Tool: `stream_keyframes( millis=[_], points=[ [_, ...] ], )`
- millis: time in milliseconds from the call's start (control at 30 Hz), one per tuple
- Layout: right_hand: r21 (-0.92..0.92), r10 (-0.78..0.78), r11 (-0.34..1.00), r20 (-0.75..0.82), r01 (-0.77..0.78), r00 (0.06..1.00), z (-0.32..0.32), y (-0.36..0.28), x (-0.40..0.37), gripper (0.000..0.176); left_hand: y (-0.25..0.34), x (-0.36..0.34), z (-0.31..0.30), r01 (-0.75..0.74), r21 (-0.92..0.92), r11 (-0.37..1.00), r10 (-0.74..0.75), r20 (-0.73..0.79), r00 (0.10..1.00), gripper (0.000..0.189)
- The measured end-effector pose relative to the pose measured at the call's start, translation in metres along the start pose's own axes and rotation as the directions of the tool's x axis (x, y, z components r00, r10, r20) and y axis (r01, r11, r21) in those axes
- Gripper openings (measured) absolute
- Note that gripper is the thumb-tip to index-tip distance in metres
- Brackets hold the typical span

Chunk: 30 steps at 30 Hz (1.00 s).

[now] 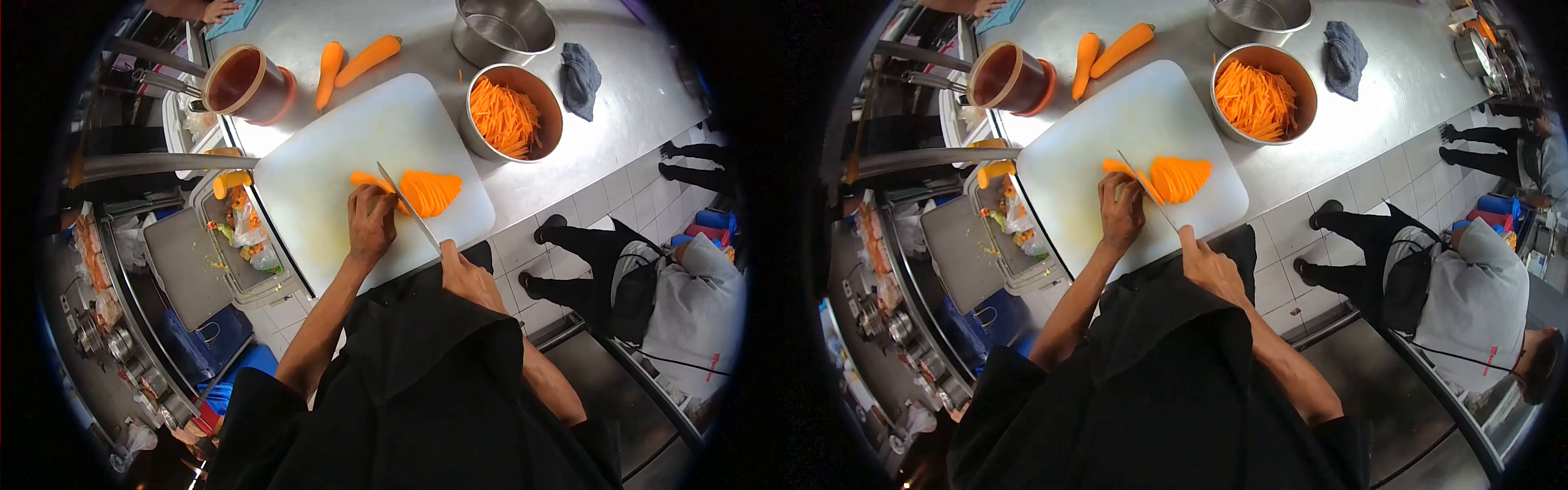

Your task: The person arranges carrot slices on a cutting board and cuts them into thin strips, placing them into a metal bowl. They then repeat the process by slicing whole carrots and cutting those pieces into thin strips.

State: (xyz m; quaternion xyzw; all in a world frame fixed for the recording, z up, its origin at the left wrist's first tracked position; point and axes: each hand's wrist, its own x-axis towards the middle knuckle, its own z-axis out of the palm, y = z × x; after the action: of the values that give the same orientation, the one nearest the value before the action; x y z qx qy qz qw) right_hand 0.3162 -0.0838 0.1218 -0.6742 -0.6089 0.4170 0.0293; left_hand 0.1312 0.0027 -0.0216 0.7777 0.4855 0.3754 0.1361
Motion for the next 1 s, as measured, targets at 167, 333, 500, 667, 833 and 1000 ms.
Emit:
stream_keyframes(
  millis=[167,333,500,667,833,1000],
  points=[
    [-0.074,-0.027,0.997,-0.004,0.027,1.000,-0.001,0.008,-0.010,0.020,0.001,0.002,-0.001,-0.001,0.001,1.000,0.001,0.001,1.000,0.026],
    [-0.052,-0.009,0.999,0.011,0.010,1.000,0.024,0.014,0.015,0.020,0.002,0.001,-0.006,0.001,-0.002,1.000,-0.001,0.011,1.000,0.027],
    [0.037,-0.053,0.998,0.026,0.052,0.998,0.033,0.026,0.046,0.027,-0.003,0.001,-0.005,0.006,-0.045,0.999,-0.007,-0.019,1.000,0.026],
    [0.024,-0.008,1.000,0.100,0.006,0.995,-0.002,-0.001,0.020,0.027,0.000,0.002,-0.004,0.010,-0.017,1.000,-0.010,-0.014,1.000,0.027],
    [-0.031,0.019,0.999,0.057,-0.018,0.998,-0.004,-0.004,0.004,0.023,0.001,0.001,-0.002,0.052,-0.034,0.998,-0.052,-0.011,0.999,0.029],
    [-0.075,0.013,0.997,0.032,-0.010,0.999,0.008,0.001,0.010,0.020,-0.002,0.002,-0.003,0.057,-0.010,0.998,-0.057,0.030,0.998,0.030]
  ],
)
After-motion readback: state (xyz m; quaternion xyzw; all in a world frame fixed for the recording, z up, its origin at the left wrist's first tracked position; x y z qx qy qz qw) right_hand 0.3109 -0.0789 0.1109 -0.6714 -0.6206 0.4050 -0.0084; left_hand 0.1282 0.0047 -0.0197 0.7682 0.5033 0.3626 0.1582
